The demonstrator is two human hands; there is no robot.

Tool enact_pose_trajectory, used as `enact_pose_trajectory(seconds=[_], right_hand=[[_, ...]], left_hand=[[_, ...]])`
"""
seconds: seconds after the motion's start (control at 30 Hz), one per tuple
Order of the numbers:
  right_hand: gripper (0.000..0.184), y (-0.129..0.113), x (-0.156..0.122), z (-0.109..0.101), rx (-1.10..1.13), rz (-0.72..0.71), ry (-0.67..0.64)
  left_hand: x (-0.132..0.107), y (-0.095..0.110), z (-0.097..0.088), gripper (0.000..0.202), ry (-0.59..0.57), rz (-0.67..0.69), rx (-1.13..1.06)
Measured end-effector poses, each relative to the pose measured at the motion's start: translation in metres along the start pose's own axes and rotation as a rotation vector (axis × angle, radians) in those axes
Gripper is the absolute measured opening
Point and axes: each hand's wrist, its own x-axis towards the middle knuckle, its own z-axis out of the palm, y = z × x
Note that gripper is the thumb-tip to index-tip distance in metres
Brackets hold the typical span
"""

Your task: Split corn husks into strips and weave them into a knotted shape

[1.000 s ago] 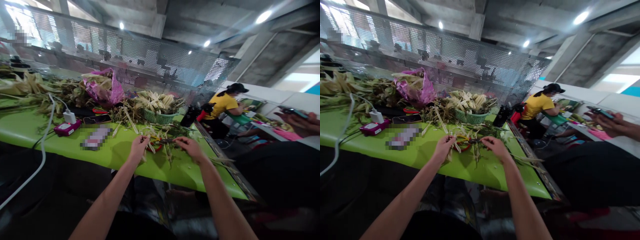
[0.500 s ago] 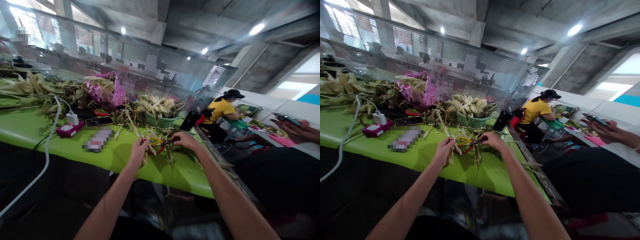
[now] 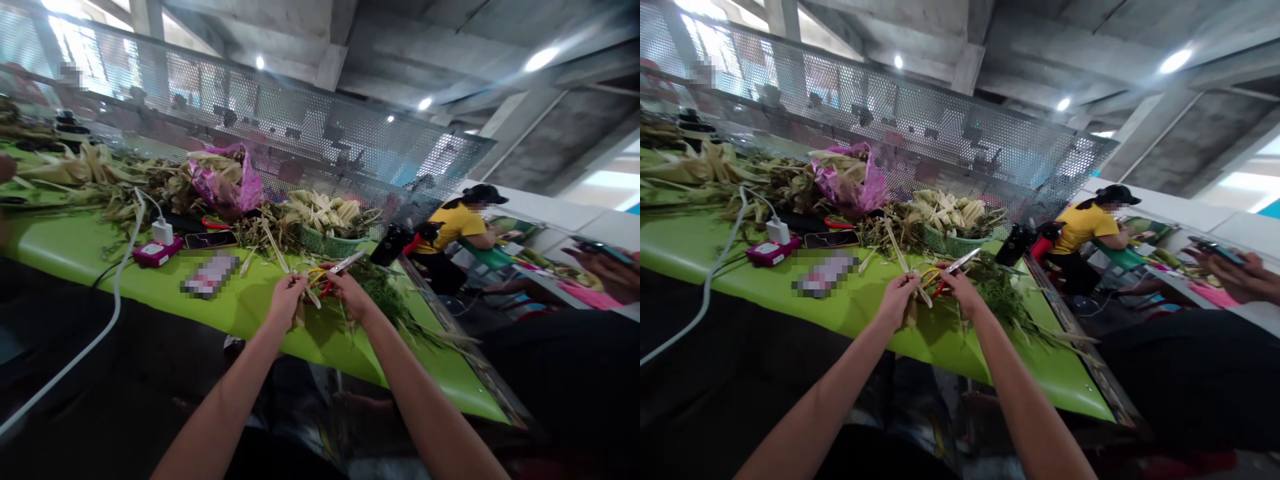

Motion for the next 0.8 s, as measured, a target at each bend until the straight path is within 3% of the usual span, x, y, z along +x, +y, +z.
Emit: enact_pose_trajectory(seconds=[0.13, 0.3, 0.43, 0.53, 0.63, 0.8], right_hand=[[0.035, -0.001, 0.0, -0.006, 0.119, -0.05, 0.071], [0.034, -0.03, -0.004, -0.042, 0.231, -0.27, 0.204], [0.036, -0.052, -0.022, -0.067, 0.066, -0.302, 0.347], [0.044, -0.061, -0.044, -0.077, -0.139, -0.24, 0.422], [0.049, -0.062, -0.071, -0.077, -0.253, -0.072, 0.294], [0.046, -0.05, -0.11, -0.057, -0.136, 0.14, 0.016]], left_hand=[[0.0, 0.003, 0.0, 0.025, 0.035, 0.024, -0.009], [-0.002, 0.007, 0.0, 0.023, 0.074, 0.04, 0.028], [-0.002, 0.006, 0.0, 0.025, 0.087, 0.044, 0.01], [0.0, 0.004, 0.0, 0.027, 0.093, 0.045, -0.015], [0.001, 0.004, 0.0, 0.028, 0.113, 0.054, -0.03], [0.001, 0.005, -0.001, 0.026, 0.121, 0.041, -0.011]])
